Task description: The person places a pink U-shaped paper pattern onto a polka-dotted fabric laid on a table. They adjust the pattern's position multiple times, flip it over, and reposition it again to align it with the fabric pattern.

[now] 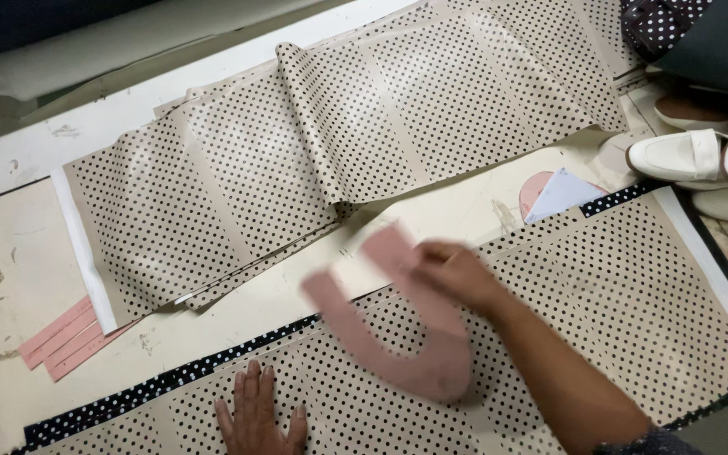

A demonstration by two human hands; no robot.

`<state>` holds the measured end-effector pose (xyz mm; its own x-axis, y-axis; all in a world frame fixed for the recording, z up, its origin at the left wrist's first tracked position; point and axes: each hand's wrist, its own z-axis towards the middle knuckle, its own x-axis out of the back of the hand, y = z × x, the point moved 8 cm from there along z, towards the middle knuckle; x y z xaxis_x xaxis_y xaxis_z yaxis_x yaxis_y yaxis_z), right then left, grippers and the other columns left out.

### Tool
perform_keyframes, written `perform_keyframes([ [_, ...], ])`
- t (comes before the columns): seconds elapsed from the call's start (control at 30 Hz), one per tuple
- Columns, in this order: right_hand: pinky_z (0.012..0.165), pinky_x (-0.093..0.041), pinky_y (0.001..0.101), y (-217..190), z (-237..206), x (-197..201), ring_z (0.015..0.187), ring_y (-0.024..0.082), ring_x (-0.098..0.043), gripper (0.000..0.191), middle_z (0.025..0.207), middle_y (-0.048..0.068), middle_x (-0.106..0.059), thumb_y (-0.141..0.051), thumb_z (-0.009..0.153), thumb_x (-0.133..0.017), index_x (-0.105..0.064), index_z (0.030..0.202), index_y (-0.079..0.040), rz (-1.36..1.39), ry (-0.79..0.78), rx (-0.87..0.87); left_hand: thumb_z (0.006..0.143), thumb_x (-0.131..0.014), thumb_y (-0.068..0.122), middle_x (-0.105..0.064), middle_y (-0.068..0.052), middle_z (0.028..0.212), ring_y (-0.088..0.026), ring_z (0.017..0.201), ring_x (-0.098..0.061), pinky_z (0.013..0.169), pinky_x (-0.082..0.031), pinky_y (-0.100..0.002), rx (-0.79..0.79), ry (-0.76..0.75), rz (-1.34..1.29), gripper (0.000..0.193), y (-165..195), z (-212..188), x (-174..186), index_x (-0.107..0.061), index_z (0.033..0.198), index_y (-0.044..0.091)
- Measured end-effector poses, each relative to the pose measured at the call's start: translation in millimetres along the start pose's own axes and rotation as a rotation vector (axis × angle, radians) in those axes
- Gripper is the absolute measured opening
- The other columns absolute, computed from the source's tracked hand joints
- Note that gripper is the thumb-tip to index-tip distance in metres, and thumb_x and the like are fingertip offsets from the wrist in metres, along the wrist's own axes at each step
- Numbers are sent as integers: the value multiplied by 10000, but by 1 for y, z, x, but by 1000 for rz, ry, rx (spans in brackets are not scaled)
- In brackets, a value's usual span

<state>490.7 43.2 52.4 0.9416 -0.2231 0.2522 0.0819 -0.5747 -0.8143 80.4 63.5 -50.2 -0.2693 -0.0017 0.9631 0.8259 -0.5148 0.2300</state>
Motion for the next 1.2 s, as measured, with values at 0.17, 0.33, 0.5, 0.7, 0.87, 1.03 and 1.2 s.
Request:
perform_keyframes([
  [0.17,570,-440,200,-65,-36,181,717,63,-582,131,968,15,-717,-116,990,-743,-729,1111,-67,611,478,702,786,-548,559,-309,-143,1596,-308,1492,-218,1186,7,-665,6,-15,10,850,-2,3,-2,-386,1484,101],
  [0.33,881,-510,166,-66,-7,242,991,35,-646,241,1149,4,-732,-47,1089,-738,-724,1330,-44,89,606,776,808,-555,542,-363,-135,1593,-309,1509,-258,1223,-11,-663,-2,65,-52,804,0,-1,2,-438,1470,102],
  [0.5,541,-372,206,12,66,264,680,55,-491,724,1111,52,-667,12,847,-614,-529,1555,-112,18,397,227,766,-598,525,-393,-141,1578,-320,1502,-294,1230,-26,-669,-6,93,-73,821,-1,-2,0,-461,1454,98],
  [0.7,513,-349,228,55,83,280,649,70,-414,809,1308,61,-624,-53,860,-706,-357,1590,-71,115,361,43,745,-621,525,-393,-155,1568,-331,1498,-283,1223,-24,-666,9,49,-56,831,-7,-2,-7,-467,1437,91],
  [0.87,623,-463,203,61,89,297,823,58,-615,745,1321,85,-634,-59,866,-709,-423,1552,-9,66,538,113,721,-626,522,-379,-154,1565,-328,1496,-263,1221,-7,-657,21,22,-49,854,-9,-1,-13,-455,1441,94],
  [1.03,659,-494,223,80,88,311,829,104,-649,461,1099,79,-713,-148,943,-675,-640,1386,-22,12,719,46,740,-631,522,-353,-155,1581,-337,1506,-240,1224,3,-656,25,5,-52,865,-9,-1,-13,-425,1466,100],
  [1.2,576,-429,230,93,76,303,695,75,-564,260,880,11,-661,-135,943,-715,-675,1165,-5,229,590,11,779,-579,533,-338,-126,1591,-319,1503,-239,1216,-4,-650,19,21,-35,837,3,3,3,-410,1488,120],
])
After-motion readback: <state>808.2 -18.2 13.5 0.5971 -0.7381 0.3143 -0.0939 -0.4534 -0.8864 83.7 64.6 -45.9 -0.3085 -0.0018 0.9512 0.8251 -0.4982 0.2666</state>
